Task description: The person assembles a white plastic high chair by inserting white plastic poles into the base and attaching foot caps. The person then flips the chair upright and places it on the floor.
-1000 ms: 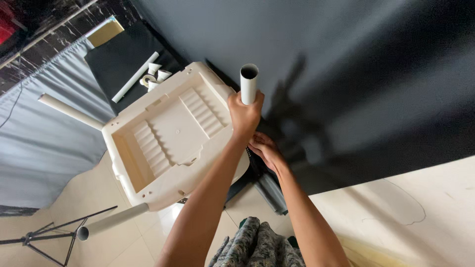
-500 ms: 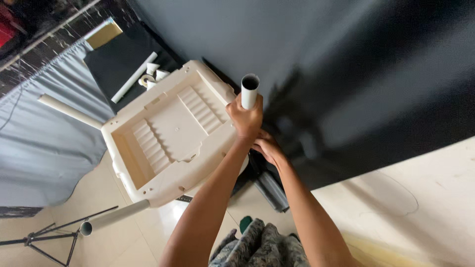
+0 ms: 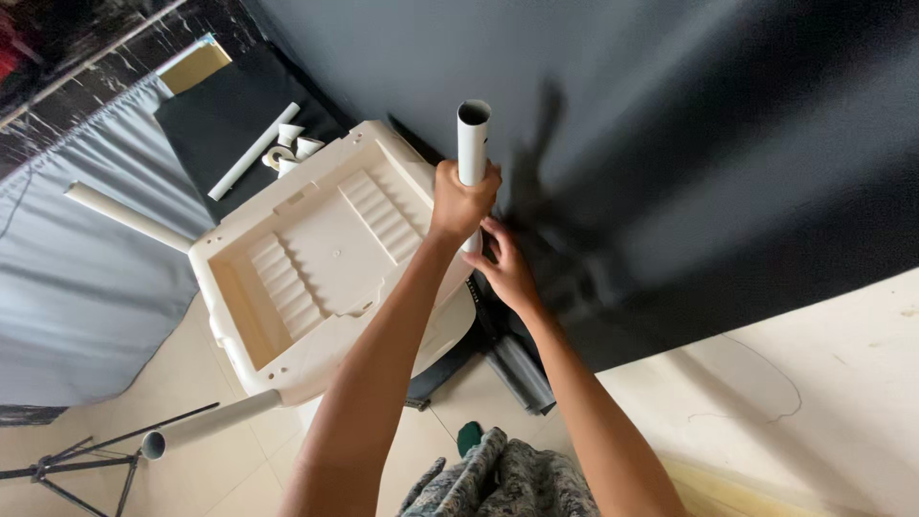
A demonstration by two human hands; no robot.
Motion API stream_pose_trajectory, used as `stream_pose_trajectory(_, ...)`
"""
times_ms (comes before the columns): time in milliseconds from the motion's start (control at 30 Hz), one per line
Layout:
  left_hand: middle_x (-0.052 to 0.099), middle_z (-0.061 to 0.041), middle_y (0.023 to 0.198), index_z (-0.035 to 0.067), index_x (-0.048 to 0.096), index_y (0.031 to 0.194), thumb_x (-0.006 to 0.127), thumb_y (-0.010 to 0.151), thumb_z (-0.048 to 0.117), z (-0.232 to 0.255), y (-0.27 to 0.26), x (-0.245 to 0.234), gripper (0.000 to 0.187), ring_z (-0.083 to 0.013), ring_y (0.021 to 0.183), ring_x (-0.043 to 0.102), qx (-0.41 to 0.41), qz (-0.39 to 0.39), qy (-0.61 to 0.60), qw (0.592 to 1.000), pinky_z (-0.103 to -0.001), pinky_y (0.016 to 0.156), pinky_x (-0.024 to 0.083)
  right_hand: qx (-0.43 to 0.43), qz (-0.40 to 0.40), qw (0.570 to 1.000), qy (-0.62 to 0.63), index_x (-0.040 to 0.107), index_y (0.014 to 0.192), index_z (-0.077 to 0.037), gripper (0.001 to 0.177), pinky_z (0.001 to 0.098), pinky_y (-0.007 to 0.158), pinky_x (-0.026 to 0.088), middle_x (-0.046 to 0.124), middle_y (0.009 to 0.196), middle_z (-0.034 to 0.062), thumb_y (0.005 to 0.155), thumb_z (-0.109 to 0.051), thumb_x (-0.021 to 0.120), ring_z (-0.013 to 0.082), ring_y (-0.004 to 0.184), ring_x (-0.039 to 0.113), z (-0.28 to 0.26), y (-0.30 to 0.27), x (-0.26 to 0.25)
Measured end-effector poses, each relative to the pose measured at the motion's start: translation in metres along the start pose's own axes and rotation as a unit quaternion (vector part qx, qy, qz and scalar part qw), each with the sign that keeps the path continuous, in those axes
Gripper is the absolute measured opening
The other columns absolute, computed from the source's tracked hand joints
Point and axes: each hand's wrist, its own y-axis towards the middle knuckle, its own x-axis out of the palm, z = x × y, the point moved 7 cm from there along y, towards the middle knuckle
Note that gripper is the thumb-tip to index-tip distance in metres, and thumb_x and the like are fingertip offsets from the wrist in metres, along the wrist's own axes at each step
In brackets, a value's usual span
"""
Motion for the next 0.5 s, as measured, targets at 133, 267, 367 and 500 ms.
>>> stream_pose_trajectory(133, 0.057, -0.007, 0.056, -0.002, 0.06, 0.067, 0.07, 0.085, 0.019, 0.022, -0.012, -0.001, 0.03, -0.0143, 0.052, 0.052, 0.056, 0.129, 0.065, 0.988, -0.035, 0.051, 0.046, 0.074, -0.046, 0.966, -0.243, 0.062, 0.113, 0.002, 0.026, 0.0412, 0.077, 0.056, 0.072, 0.099, 0.0166, 0.094, -0.013, 0.072, 0.0285, 0.089, 0.072, -0.028, 0.039, 0.006)
stream_pose_trajectory(267, 0.064, -0.017, 0.091, -0.001, 0.059, 0.108, 0.081, 0.078, 0.036, 0.032, -0.028, -0.01, 0.053, -0.0244, 0.084, 0.061, 0.038, 0.034, 0.173, 0.984, -0.04, 0.072, 0.052, 0.067, -0.104, 0.953, -0.275, 0.062, 0.108, 0.002, 0.022, 0.0421, 0.072, 0.055, 0.071, 0.093, 0.0172, 0.092, -0.01, 0.072, 0.0291, 0.083, 0.071, -0.052, 0.052, 0.009)
stream_pose_trajectory(367, 0.048, -0.027, 0.136, 0.005, 0.028, 0.154, 0.091, 0.066, 0.048, 0.02, -0.084, -0.045, 0.117, -0.0416, 0.129, 0.044, 0.066, 0.004, 0.371, 0.926, -0.055, 0.102, 0.042, 0.028, -0.159, 0.974, -0.159, 0.063, 0.105, -0.001, 0.023, 0.0375, 0.079, 0.056, 0.073, 0.094, 0.0121, 0.087, -0.009, 0.076, 0.0228, 0.087, 0.071, -0.07, 0.06, 0.014)
stream_pose_trajectory(500, 0.04, -0.023, 0.147, 0.019, 0.015, 0.156, 0.094, 0.048, 0.059, -0.038, -0.135, -0.051, 0.14, -0.0414, 0.137, 0.038, 0.005, -0.055, 0.687, 0.725, -0.068, 0.108, 0.032, 0.071, -0.275, 0.956, -0.068, 0.065, 0.098, -0.003, 0.016, 0.0333, 0.084, 0.056, 0.072, 0.094, 0.0078, 0.085, -0.002, 0.075, 0.0168, 0.09, 0.069, -0.077, 0.066, 0.027)
